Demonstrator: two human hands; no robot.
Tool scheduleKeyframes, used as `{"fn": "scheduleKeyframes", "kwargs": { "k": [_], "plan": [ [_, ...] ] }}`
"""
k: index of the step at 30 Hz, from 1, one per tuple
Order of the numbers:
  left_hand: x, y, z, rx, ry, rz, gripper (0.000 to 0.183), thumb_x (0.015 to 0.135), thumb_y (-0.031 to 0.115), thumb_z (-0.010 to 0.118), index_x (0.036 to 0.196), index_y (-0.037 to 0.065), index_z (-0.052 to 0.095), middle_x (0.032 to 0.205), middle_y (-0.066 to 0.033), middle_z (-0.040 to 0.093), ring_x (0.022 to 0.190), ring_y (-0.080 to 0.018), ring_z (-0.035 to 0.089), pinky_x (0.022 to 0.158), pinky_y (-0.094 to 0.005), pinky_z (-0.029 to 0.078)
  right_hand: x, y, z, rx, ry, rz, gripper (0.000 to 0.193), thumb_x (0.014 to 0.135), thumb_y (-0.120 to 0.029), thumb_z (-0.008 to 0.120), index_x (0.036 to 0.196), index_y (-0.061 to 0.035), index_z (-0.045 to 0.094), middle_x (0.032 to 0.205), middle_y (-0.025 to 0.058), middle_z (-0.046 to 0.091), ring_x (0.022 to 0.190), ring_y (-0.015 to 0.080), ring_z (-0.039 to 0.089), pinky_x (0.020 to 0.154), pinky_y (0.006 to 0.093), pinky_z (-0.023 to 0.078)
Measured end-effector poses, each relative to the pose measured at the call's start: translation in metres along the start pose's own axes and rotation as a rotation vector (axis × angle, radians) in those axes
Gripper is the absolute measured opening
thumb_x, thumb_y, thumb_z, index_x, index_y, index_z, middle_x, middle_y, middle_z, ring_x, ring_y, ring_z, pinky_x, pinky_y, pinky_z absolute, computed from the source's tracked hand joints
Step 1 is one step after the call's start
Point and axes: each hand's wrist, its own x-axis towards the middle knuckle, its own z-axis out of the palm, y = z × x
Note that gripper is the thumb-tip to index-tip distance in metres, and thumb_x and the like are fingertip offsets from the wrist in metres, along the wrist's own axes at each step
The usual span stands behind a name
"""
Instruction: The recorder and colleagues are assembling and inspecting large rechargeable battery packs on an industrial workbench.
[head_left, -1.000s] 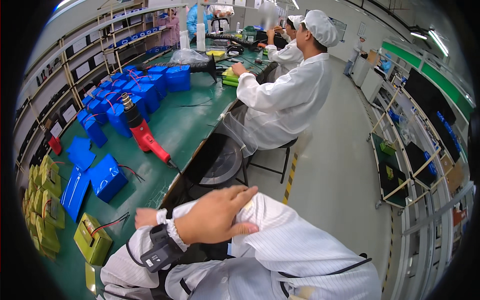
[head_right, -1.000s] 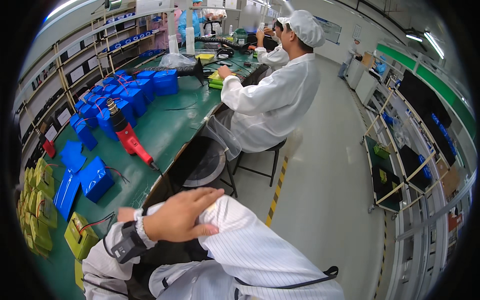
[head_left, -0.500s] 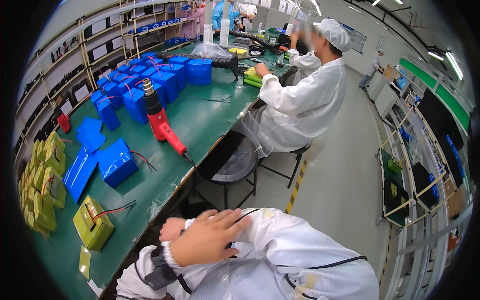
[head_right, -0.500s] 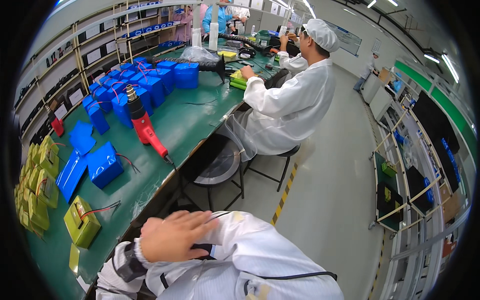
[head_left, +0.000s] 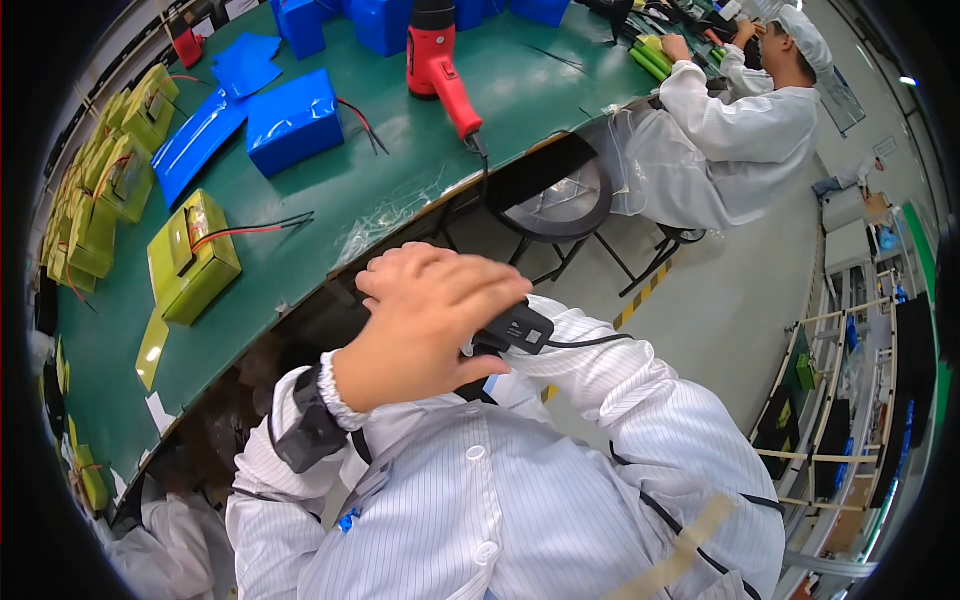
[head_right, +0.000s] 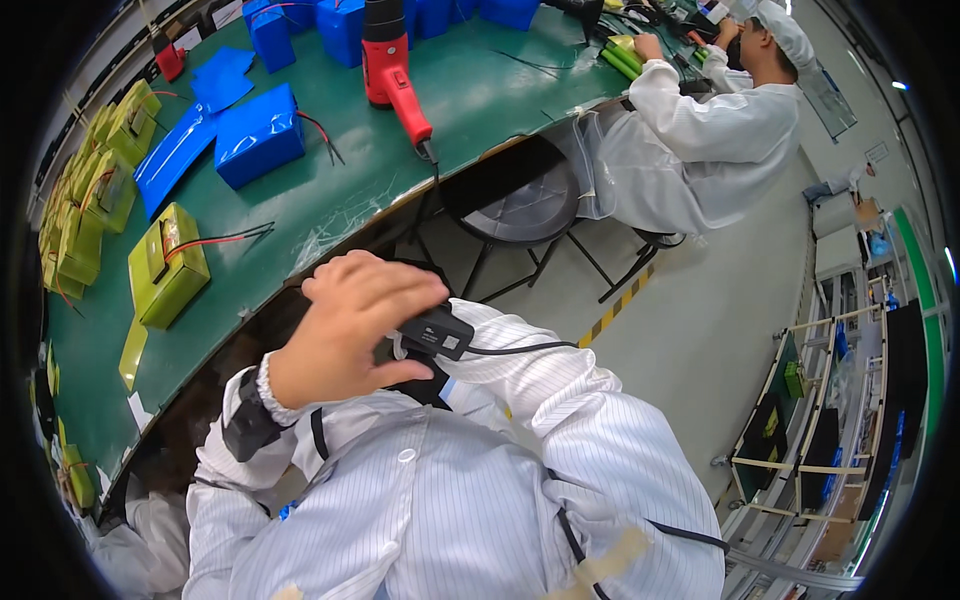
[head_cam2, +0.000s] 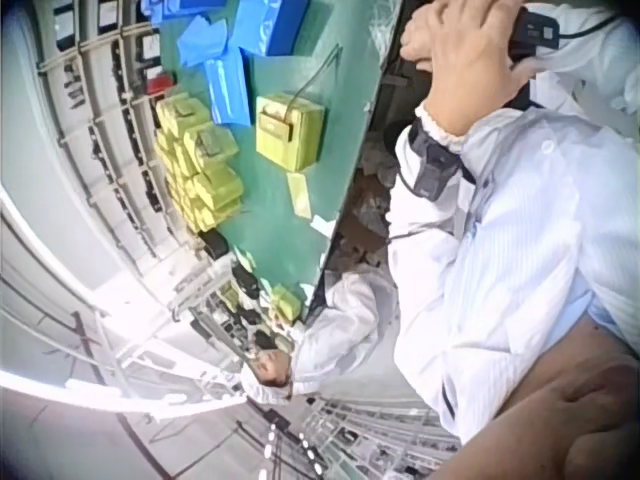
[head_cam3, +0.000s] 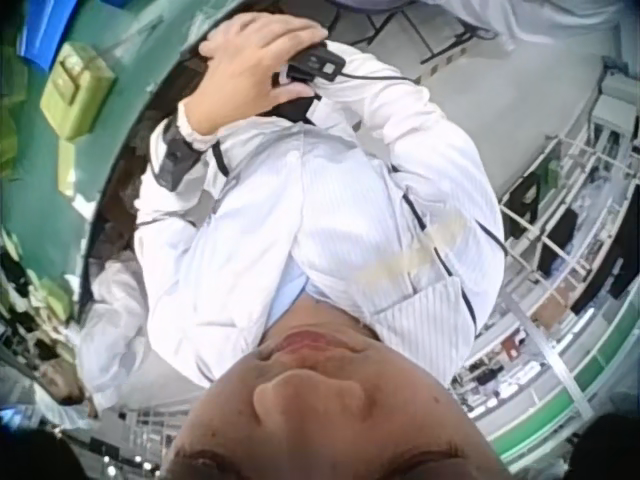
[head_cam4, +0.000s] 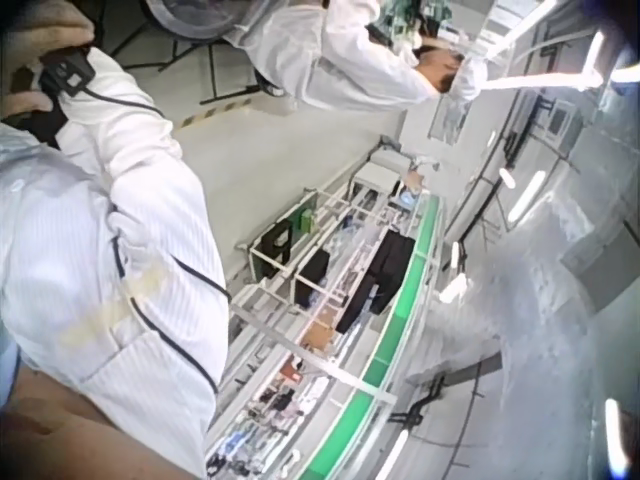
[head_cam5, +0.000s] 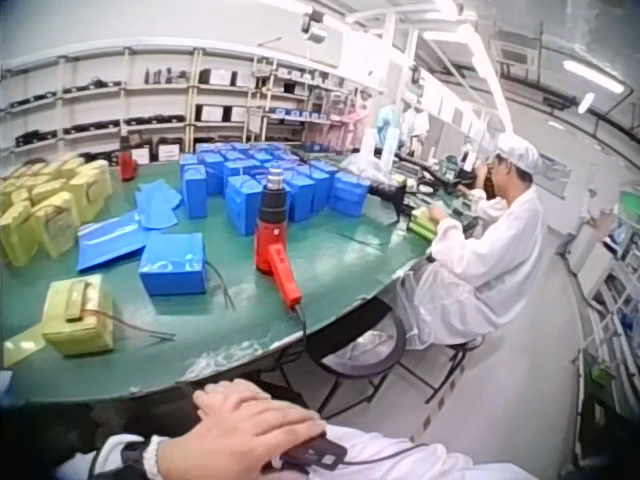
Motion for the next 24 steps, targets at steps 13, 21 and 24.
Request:
{"fn": "scheduleKeyframes", "kwargs": {
  "k": [13,21,24],
  "plan": [
    [-0.026,-0.003,0.042,-0.019,0.213,-0.037,0.050,0.064,0.020,0.090,0.108,0.007,0.069,0.103,-0.0042,0.072,0.096,-0.0230,0.066,0.095,-0.0415,0.039,-0.011,0.017,0.038,-0.239,0.219,-0.117,0.017,0.085,-0.029,0.067,0.085,-0.0122,0.066,0.083,0.0088,0.065,0.084,0.0291,0.064,0.073,0.0402,0.047],
    [-0.039,0.003,0.053,0.031,0.298,-0.191,0.054,0.061,0.025,0.093,0.104,0.004,0.069,0.101,-0.0073,0.072,0.091,-0.0251,0.064,0.089,-0.0375,0.043,0.000,0.014,0.036,-0.751,0.020,-0.333,0.015,0.079,-0.028,0.070,0.085,-0.0141,0.066,0.084,0.0023,0.063,0.083,0.0193,0.060,0.070,0.0348,0.040],
    [-0.037,0.000,0.053,-0.079,0.346,-0.153,0.056,0.058,0.028,0.095,0.101,0.003,0.069,0.102,-0.0097,0.070,0.092,-0.0253,0.064,0.087,-0.0357,0.044,0.002,0.012,0.039,-0.707,0.017,-0.293,0.015,0.079,-0.027,0.070,0.083,-0.0131,0.066,0.078,0.0021,0.062,0.079,0.0197,0.060,0.069,0.0343,0.040]
  ]
}}
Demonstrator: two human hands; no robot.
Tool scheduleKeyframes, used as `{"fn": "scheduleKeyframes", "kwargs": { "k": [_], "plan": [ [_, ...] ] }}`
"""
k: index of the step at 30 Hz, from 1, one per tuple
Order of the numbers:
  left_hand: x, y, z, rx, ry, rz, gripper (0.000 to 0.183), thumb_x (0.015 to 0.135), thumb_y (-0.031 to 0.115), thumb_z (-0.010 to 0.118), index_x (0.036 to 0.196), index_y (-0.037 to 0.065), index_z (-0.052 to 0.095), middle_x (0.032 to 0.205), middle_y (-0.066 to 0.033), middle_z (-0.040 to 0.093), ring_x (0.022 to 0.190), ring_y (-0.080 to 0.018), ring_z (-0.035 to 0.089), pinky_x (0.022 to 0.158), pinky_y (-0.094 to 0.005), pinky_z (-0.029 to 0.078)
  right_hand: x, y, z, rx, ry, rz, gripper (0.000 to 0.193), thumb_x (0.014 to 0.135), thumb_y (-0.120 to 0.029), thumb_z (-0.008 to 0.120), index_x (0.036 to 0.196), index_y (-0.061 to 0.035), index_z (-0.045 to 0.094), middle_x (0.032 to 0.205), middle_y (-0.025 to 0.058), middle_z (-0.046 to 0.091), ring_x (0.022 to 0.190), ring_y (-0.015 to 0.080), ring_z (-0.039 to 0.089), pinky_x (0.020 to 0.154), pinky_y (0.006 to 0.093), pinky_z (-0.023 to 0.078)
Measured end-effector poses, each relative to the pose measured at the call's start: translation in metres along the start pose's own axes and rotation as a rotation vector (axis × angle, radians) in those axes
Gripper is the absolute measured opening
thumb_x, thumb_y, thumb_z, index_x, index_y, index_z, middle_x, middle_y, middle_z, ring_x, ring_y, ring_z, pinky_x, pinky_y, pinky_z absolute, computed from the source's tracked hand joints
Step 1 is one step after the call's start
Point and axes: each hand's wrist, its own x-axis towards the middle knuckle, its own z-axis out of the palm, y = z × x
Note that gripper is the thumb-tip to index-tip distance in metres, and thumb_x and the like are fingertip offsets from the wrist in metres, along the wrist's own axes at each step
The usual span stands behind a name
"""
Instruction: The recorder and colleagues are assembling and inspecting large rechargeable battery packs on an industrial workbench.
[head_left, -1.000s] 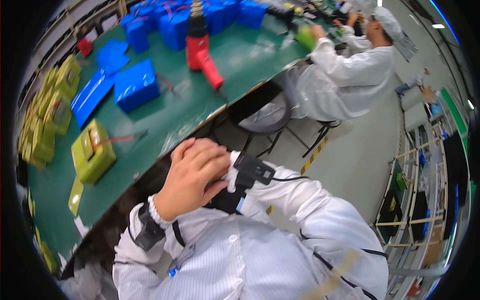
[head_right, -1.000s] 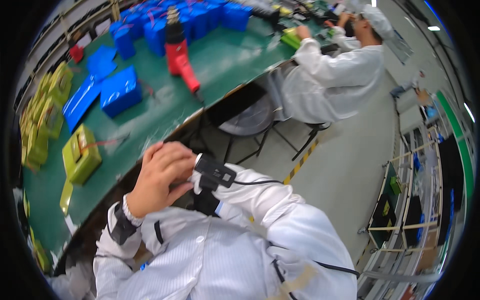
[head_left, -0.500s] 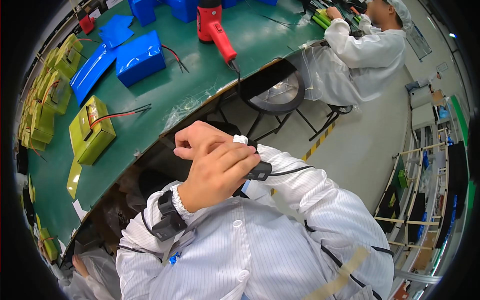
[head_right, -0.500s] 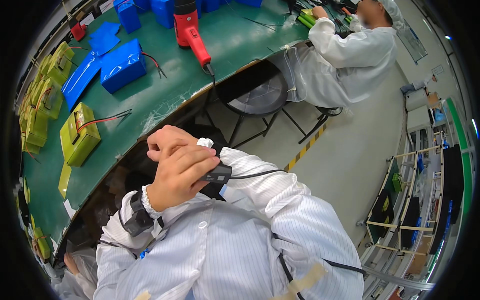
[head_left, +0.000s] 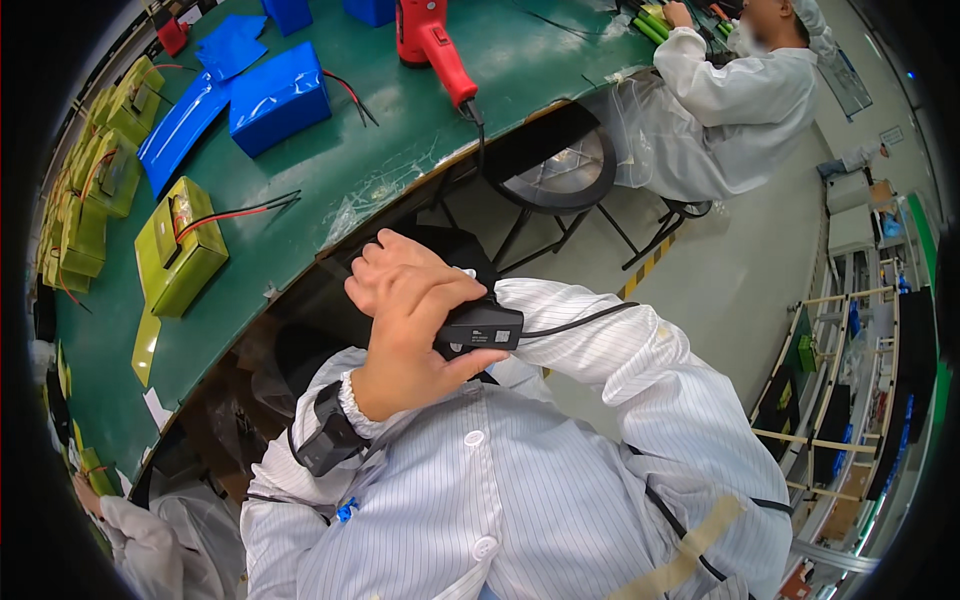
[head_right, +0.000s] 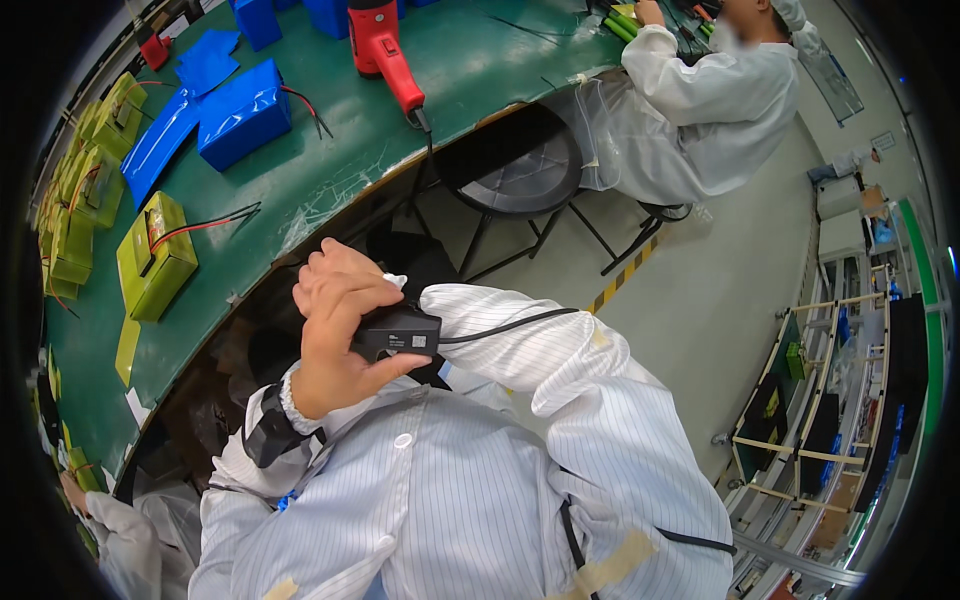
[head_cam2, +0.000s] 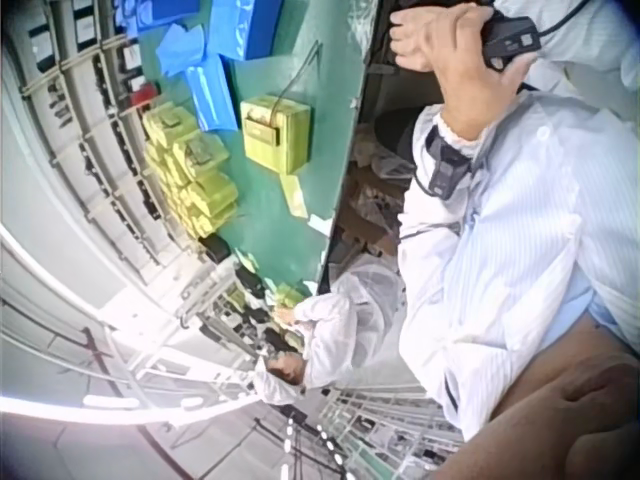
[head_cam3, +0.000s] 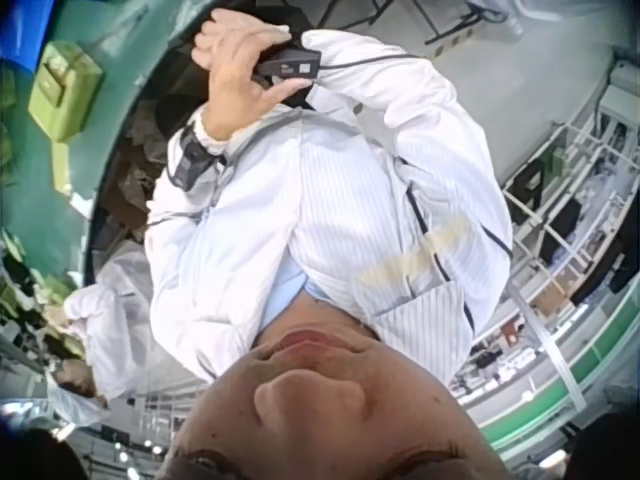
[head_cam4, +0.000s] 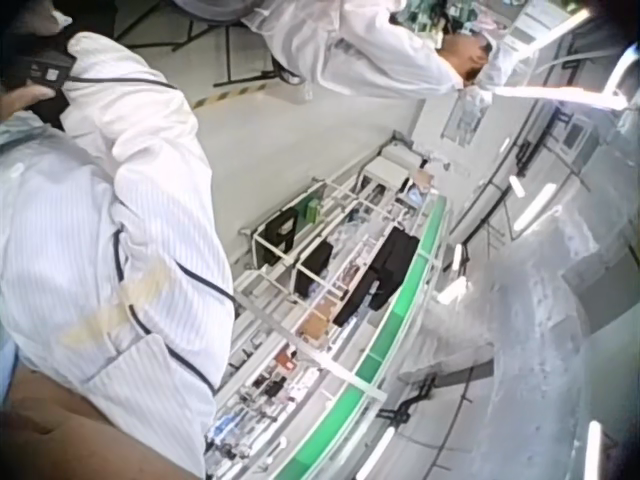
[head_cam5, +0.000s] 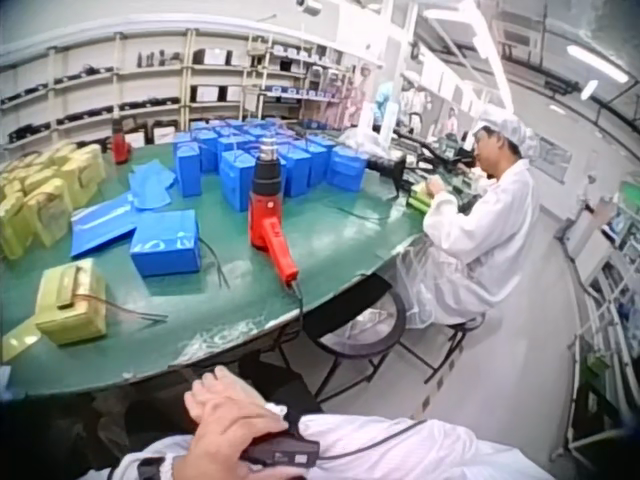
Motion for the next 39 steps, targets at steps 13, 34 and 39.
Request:
{"fn": "scheduleKeyframes", "kwargs": {
  "k": [13,34,39],
  "plan": [
    [-0.012,0.000,-0.006,0.076,-0.008,0.000,0.061,0.058,0.047,0.092,0.099,0.008,0.069,0.093,-0.0051,0.063,0.091,-0.0248,0.059,0.090,-0.0391,0.036,-0.008,-0.008,-0.002,-0.055,0.104,-0.074,0.011,0.086,-0.025,0.063,0.087,-0.0148,0.066,0.089,0.0006,0.066,0.088,0.0199,0.063,0.073,0.0367,0.042],
    [-0.023,-0.018,-0.001,-0.375,0.123,-0.360,0.008,0.086,0.003,0.069,0.081,0.000,0.064,0.081,-0.0093,0.064,0.076,-0.0198,0.060,0.072,-0.0323,0.046,0.016,0.061,-0.089,1.691,0.486,0.320,0.021,0.091,-0.019,0.071,0.082,0.0003,0.070,0.070,0.0038,0.067,0.061,0.0080,0.059,0.057,0.0238,0.048],
    [-0.003,-0.010,0.020,-0.518,0.129,-0.428,0.018,0.088,0.014,0.075,0.088,-0.002,0.068,0.079,-0.0091,0.067,0.076,-0.0177,0.064,0.071,-0.0310,0.050,0.019,0.067,-0.085,1.976,0.481,0.339,0.018,0.095,-0.016,0.064,0.088,-0.0008,0.066,0.075,0.0077,0.064,0.065,0.0170,0.059,0.065,0.0299,0.048]
  ]
}}
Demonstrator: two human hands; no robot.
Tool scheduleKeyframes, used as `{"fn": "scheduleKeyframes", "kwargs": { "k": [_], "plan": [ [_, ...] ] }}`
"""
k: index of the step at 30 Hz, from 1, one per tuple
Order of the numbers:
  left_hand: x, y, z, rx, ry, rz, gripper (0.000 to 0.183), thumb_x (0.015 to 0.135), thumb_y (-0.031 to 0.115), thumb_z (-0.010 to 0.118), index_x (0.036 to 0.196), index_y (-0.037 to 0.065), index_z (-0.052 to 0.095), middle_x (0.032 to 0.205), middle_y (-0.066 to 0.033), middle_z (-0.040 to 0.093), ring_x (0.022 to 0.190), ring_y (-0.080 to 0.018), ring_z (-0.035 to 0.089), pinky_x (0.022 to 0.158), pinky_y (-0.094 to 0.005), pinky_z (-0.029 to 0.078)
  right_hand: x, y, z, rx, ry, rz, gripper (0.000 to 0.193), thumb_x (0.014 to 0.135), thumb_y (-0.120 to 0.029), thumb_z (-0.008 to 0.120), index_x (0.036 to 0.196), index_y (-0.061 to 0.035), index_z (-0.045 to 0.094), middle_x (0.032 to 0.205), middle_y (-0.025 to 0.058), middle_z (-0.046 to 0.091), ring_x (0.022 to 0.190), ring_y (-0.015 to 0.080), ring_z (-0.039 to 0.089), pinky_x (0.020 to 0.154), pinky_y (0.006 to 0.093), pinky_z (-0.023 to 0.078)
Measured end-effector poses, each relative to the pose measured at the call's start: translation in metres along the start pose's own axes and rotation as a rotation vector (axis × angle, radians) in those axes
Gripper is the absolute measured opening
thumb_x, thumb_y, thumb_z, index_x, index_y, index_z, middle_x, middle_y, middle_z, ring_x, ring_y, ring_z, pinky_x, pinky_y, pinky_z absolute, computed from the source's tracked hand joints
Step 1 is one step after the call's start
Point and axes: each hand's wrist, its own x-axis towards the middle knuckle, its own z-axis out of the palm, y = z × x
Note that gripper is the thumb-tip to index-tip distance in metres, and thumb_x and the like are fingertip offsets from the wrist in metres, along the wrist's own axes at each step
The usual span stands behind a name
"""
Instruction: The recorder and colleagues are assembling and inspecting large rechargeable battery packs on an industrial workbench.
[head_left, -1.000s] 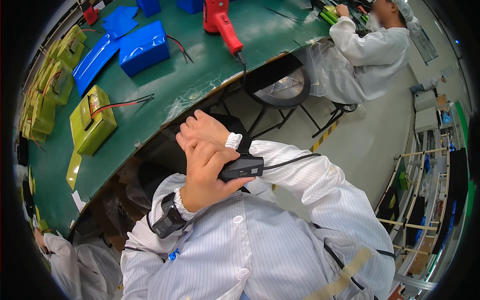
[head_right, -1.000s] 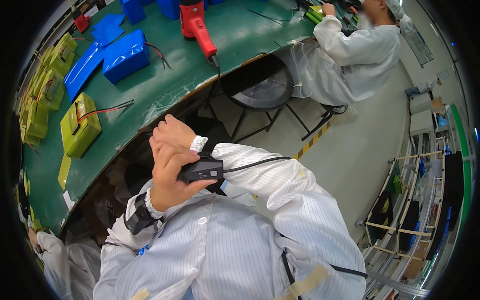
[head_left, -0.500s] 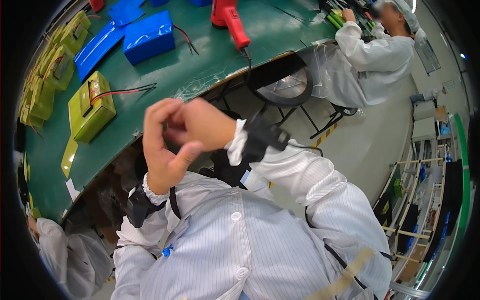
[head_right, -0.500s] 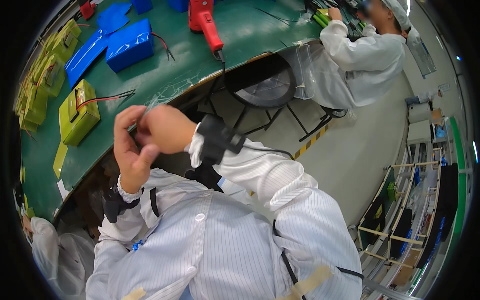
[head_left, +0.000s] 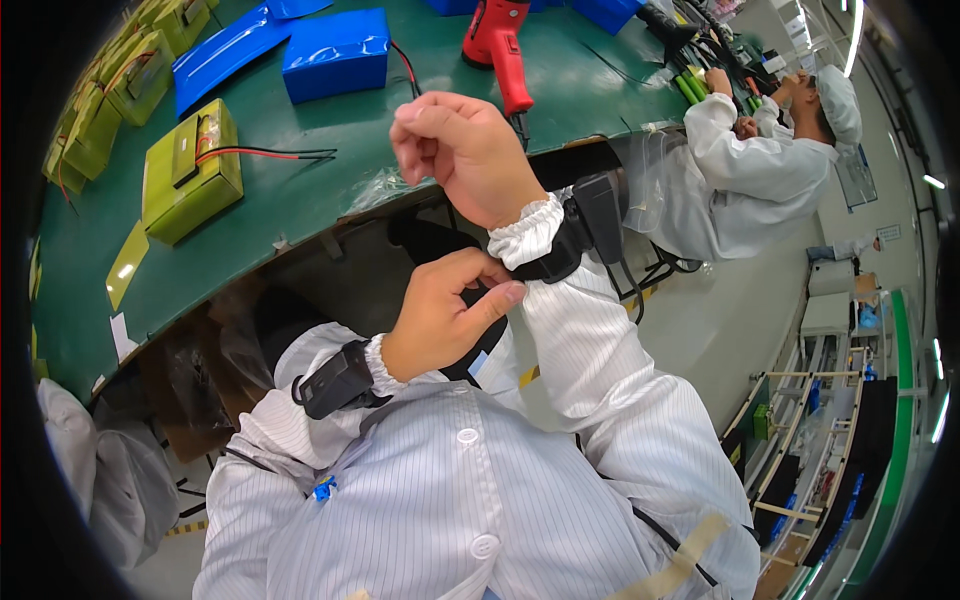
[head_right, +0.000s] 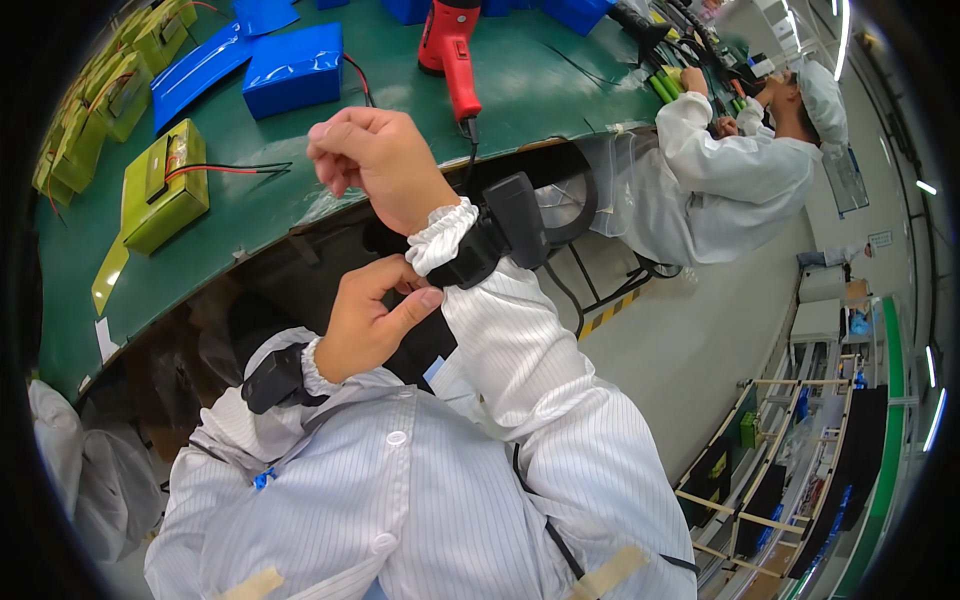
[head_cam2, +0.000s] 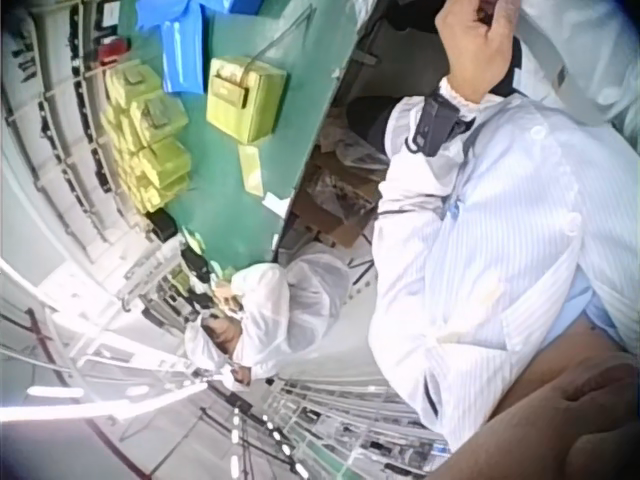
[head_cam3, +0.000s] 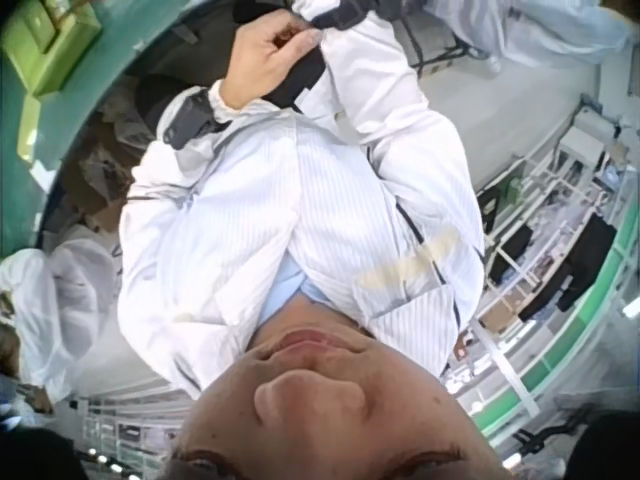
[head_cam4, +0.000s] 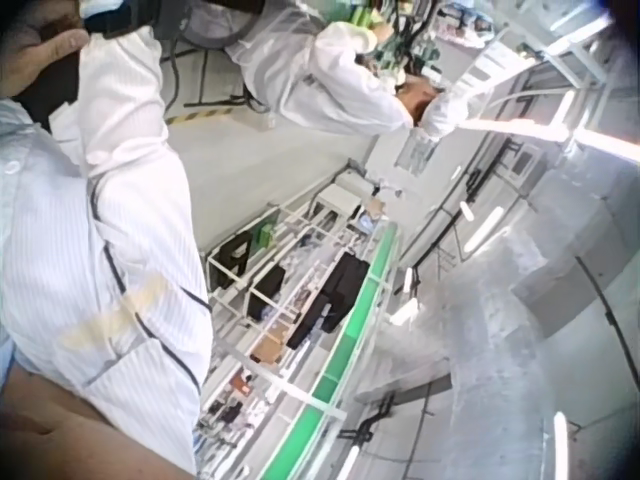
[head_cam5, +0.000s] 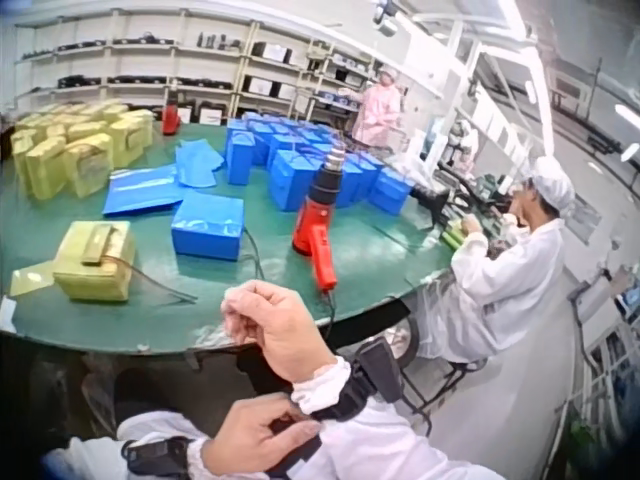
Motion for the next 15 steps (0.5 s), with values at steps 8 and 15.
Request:
{"fn": "scheduleKeyframes", "kwargs": {
  "k": [8,15],
  "plan": [
    [0.008,-0.012,0.014,-0.037,0.155,0.079,0.037,0.081,0.023,0.084,0.105,0.001,0.066,0.100,-0.0066,0.064,0.090,-0.0147,0.059,0.080,-0.0294,0.048,0.003,0.000,-0.013,0.195,0.135,-0.087,0.018,0.093,-0.017,0.066,0.083,-0.0015,0.065,0.068,0.0059,0.061,0.057,0.0145,0.057,0.055,0.0271,0.046],
    [0.004,-0.025,0.008,-0.007,0.112,0.104,0.043,0.067,0.019,0.089,0.095,0.000,0.062,0.089,-0.0050,0.051,0.081,-0.0194,0.048,0.075,-0.0301,0.042,0.009,0.019,-0.008,0.079,0.285,-0.227,0.020,0.096,-0.018,0.063,0.083,-0.0026,0.063,0.064,0.0041,0.058,0.051,0.0132,0.054,0.052,0.0271,0.045]
  ]
}}
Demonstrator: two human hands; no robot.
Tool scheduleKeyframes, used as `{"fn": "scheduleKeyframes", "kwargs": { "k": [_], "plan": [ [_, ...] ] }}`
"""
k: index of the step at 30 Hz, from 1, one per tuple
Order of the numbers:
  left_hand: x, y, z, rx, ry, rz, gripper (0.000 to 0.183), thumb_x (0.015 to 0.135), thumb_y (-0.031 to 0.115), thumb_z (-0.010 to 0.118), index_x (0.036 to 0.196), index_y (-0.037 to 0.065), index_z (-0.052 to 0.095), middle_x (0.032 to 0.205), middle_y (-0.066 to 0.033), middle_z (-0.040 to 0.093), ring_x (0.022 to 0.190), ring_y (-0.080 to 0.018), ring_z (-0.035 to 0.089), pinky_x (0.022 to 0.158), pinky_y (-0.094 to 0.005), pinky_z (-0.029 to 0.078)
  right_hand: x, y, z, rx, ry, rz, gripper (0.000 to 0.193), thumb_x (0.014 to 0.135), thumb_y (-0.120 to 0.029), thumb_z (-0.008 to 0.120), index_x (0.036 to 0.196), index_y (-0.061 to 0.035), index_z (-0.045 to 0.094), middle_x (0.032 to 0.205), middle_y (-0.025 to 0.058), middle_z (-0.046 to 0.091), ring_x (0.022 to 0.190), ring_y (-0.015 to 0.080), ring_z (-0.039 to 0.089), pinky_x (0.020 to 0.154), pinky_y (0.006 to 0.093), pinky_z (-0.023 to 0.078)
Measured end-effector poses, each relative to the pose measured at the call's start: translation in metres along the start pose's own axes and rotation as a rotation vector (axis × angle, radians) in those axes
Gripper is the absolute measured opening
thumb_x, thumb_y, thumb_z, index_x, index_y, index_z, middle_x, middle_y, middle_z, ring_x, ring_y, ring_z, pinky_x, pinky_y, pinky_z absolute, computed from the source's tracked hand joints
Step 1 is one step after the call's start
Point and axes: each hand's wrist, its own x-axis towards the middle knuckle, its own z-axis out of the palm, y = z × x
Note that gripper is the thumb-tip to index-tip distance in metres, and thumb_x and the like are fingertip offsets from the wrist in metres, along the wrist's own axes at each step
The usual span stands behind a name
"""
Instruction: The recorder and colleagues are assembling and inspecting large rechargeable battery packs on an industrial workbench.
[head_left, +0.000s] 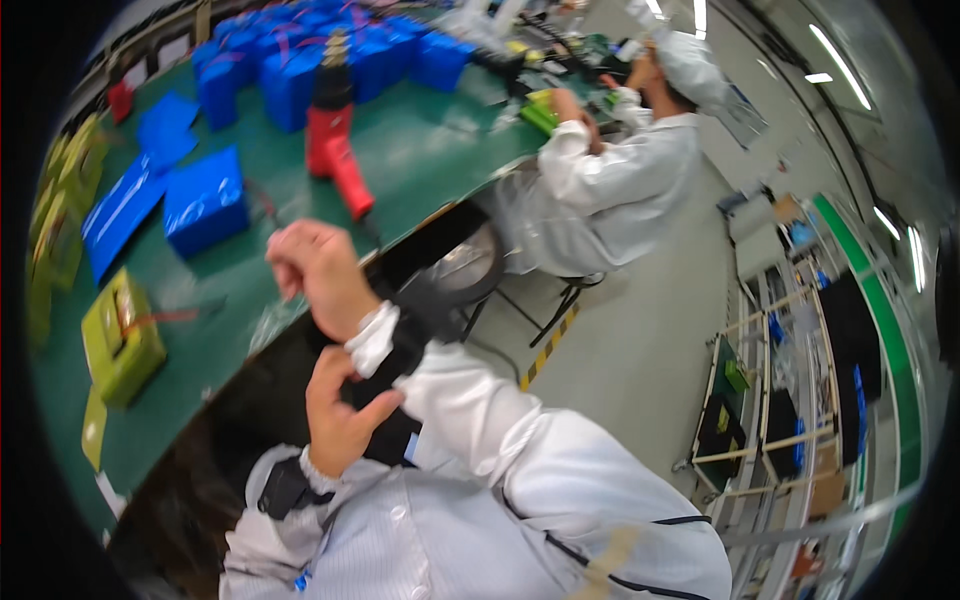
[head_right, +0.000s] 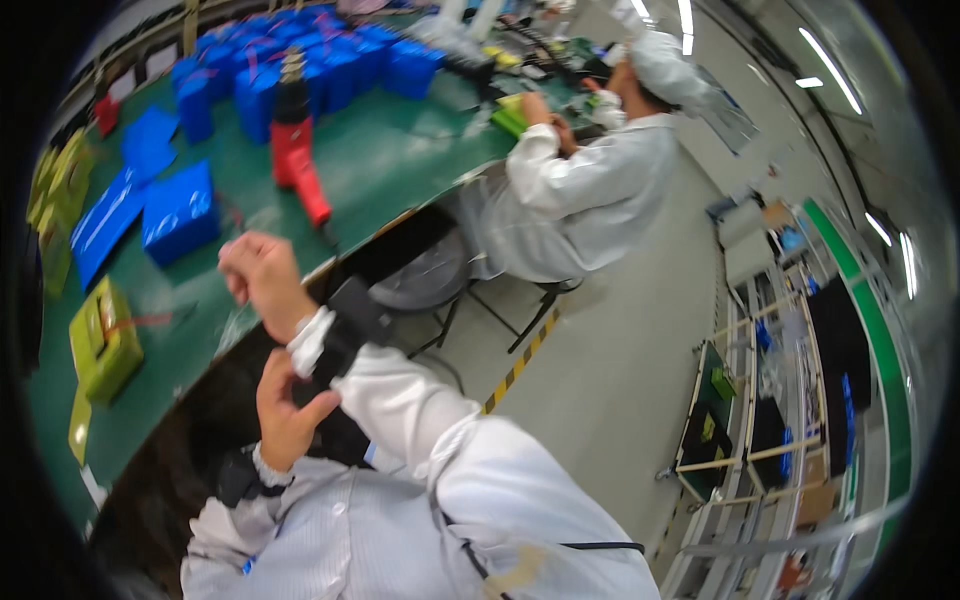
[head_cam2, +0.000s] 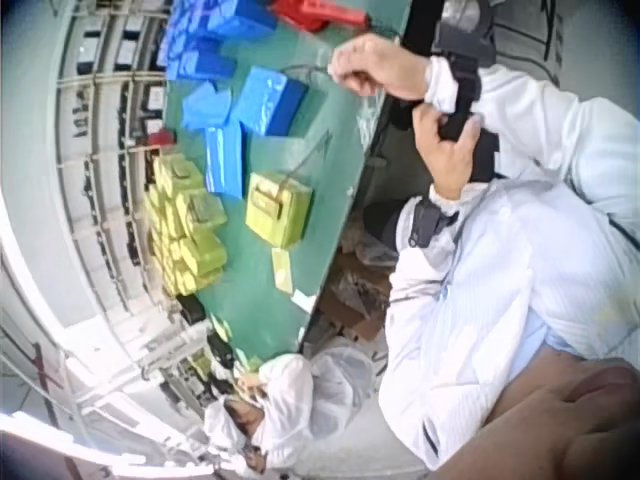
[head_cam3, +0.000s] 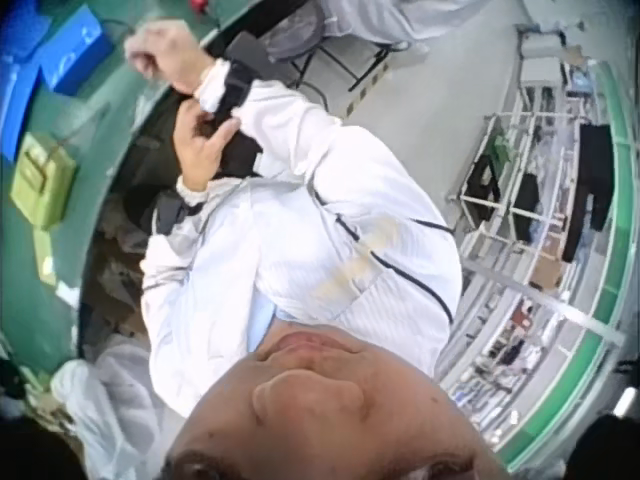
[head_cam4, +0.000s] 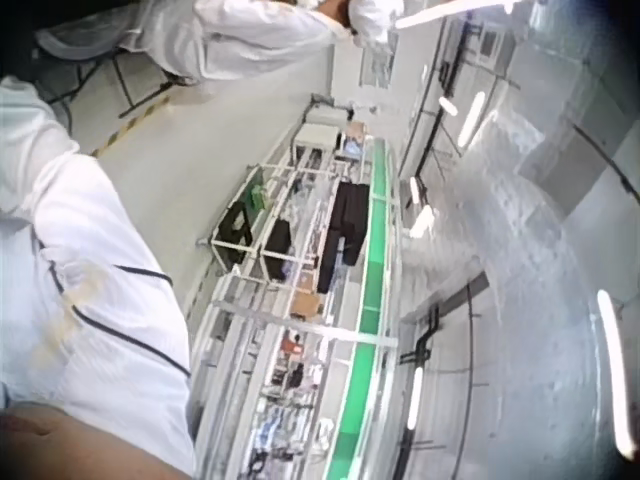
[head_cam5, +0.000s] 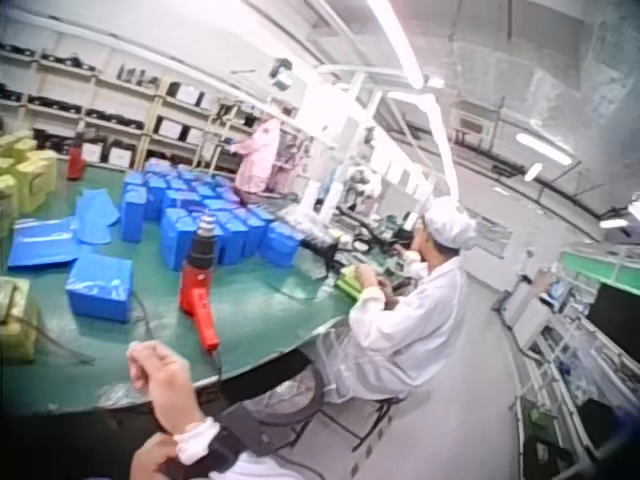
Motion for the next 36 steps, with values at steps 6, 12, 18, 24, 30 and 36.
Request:
{"fn": "scheduleKeyframes", "kwargs": {
  "k": [6,12,18,24,30,36],
  "plan": [
    [-0.018,-0.014,0.001,-0.257,-0.095,-0.036,0.050,0.078,0.022,0.085,0.115,-0.001,0.060,0.118,-0.0035,0.057,0.103,-0.0121,0.051,0.090,-0.0278,0.039,-0.005,-0.016,0.015,0.423,-0.032,0.060,0.021,0.096,-0.021,0.063,0.083,-0.0060,0.061,0.061,0.0039,0.055,0.050,0.0143,0.051,0.052,0.0293,0.042],
    [-0.024,0.012,-0.009,-0.040,-0.143,-0.203,0.031,0.078,0.014,0.086,0.091,-0.002,0.063,0.080,0.0014,0.059,0.071,-0.0062,0.051,0.062,-0.0237,0.040,-0.014,-0.009,0.022,-0.468,0.127,-0.424,0.027,0.095,-0.022,0.066,0.077,-0.0042,0.059,0.061,0.0021,0.053,0.054,0.0139,0.054,0.052,0.0318,0.041],
    [-0.031,0.029,-0.005,-0.034,-0.174,-0.195,0.023,0.085,0.008,0.081,0.085,-0.006,0.062,0.069,0.0010,0.056,0.062,-0.0034,0.047,0.054,-0.0215,0.038,-0.020,0.010,0.023,-1.060,-0.093,-0.961,0.011,0.081,-0.012,0.069,0.077,-0.0043,0.062,0.072,0.0107,0.061,0.067,0.0334,0.060,0.062,0.0425,0.048],
    [-0.029,0.000,-0.020,-0.091,-0.201,-0.207,0.023,0.087,0.012,0.080,0.088,-0.008,0.068,0.069,-0.0042,0.065,0.064,-0.0083,0.057,0.058,-0.0247,0.046,-0.032,-0.001,0.027,-0.657,-0.168,-0.315,0.018,0.087,-0.015,0.069,0.079,0.0004,0.063,0.063,0.0101,0.061,0.057,0.0180,0.057,0.056,0.0340,0.045],
    [-0.039,-0.021,-0.020,-0.431,-0.215,-0.430,0.018,0.088,0.004,0.078,0.102,-0.003,0.068,0.094,-0.0041,0.069,0.085,-0.0098,0.062,0.078,-0.0271,0.051,-0.035,0.019,0.018,-0.867,-0.202,-0.419,0.018,0.084,-0.018,0.067,0.076,-0.0014,0.064,0.067,0.0141,0.065,0.062,0.0316,0.065,0.058,0.0393,0.048],
    [-0.043,-0.007,-0.009,-0.569,-0.198,-0.404,0.068,0.086,0.009,0.079,0.142,0.001,0.041,0.116,-0.0073,0.062,0.103,-0.0176,0.063,0.092,-0.0325,0.052,-0.029,0.036,-0.007,-1.646,-0.389,-0.768,0.013,0.076,-0.020,0.069,0.077,-0.0102,0.062,0.074,0.0058,0.064,0.072,0.0264,0.066,0.066,0.0393,0.050]
  ]
}}
